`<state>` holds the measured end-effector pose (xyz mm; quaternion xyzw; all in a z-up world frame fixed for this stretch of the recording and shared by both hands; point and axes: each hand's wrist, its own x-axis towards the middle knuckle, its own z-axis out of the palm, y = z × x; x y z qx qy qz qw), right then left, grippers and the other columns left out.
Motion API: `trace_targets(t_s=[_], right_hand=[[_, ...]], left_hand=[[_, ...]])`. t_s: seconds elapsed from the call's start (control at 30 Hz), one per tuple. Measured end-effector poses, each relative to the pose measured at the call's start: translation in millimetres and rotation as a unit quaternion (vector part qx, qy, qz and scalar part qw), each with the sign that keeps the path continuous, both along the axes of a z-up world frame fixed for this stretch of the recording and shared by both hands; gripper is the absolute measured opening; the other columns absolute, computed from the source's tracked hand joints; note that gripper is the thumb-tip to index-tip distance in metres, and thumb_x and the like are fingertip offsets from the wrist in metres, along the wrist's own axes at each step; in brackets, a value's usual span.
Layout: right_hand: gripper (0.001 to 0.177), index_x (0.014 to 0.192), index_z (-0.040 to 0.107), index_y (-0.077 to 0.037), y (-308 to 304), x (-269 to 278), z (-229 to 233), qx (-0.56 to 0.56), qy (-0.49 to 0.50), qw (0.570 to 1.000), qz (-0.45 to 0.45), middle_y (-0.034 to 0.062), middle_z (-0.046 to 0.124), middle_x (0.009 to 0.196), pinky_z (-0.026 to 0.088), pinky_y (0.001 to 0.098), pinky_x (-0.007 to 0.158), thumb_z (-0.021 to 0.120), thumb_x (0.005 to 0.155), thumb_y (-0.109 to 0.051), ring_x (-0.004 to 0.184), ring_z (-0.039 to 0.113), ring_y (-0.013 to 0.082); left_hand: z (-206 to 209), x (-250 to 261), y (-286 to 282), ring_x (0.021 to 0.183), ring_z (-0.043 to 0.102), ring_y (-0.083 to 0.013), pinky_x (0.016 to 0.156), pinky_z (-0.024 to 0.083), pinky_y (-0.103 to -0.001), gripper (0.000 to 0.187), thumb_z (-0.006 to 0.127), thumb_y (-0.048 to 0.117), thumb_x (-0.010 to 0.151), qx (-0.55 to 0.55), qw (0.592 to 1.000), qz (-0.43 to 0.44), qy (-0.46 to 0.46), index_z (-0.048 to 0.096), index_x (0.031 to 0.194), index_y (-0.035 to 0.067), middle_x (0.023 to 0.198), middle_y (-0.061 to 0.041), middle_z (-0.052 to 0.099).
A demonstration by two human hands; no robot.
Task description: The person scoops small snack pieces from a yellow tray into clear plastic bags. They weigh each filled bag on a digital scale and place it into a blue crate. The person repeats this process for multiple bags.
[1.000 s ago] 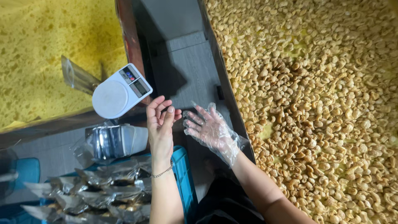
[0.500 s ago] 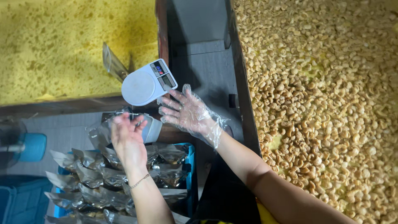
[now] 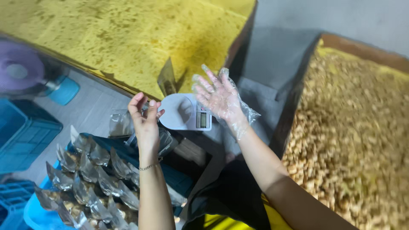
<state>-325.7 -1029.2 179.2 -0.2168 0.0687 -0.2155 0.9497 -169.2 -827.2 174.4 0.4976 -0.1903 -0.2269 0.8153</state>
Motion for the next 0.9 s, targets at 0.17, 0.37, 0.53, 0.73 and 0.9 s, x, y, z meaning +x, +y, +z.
trace_targets(t_s=[0.17,0.37,0.53,0.73,0.9], right_hand=[[0.068,0.153,0.047,-0.017,-47,42,-3,-0.037,0.074,0.996,0.014,0.0103,0.053,0.145,0.052,0.0449,0.106,0.062,0.097,-0.053,0.123,0.058,0.0266],[0.059,0.15,0.049,-0.013,-93,90,-56,-0.095,0.165,0.982,-0.009,0.0125,0.057,0.139,0.052,0.0466,0.101,0.063,0.098,-0.037,0.118,0.059,0.029],[0.052,0.149,0.046,-0.009,-152,146,-113,-0.214,0.282,0.935,0.01,0.0163,0.051,0.154,0.053,0.0458,0.106,0.062,0.1,-0.016,0.137,0.055,0.0353],[0.059,0.152,0.041,-0.012,-222,225,-187,-0.43,0.265,0.852,0.138,0.0067,0.042,0.158,0.05,0.0419,0.104,0.058,0.096,-0.01,0.14,0.046,0.0253],[0.042,0.142,0.055,-0.007,-222,248,-182,-0.533,0.27,0.767,0.233,0.0087,0.059,0.142,0.051,0.0328,0.102,0.057,0.1,-0.012,0.127,0.058,0.021]], left_hand=[[-28,32,-10,0.104,0.061,-0.0155,0.084,0.054,-0.029,0.04,0.065,0.014,0.103,-0.03,0.997,0.073,0.024,0.045,0.137,0.009,0.131,-0.007,0.054],[-108,61,-58,0.094,0.051,-0.0132,0.076,0.044,-0.027,0.044,0.064,0.021,0.106,-0.095,0.981,0.1,0.137,0.045,0.144,0.01,0.125,-0.007,0.055],[-162,67,-116,0.125,0.048,-0.0209,0.102,0.043,-0.036,0.057,0.054,0.039,0.105,0.067,0.974,0.176,0.127,0.037,0.151,0.01,0.14,-0.01,0.05],[-208,95,-194,0.136,0.051,-0.03,0.114,0.039,-0.039,0.064,0.046,0.048,0.106,0.201,0.921,0.321,0.094,0.038,0.149,0.001,0.146,-0.021,0.052],[-213,101,-244,0.135,0.053,-0.0318,0.113,0.041,-0.04,0.064,0.041,0.052,0.107,0.266,0.883,0.367,0.124,0.041,0.149,0.003,0.146,-0.022,0.053]])
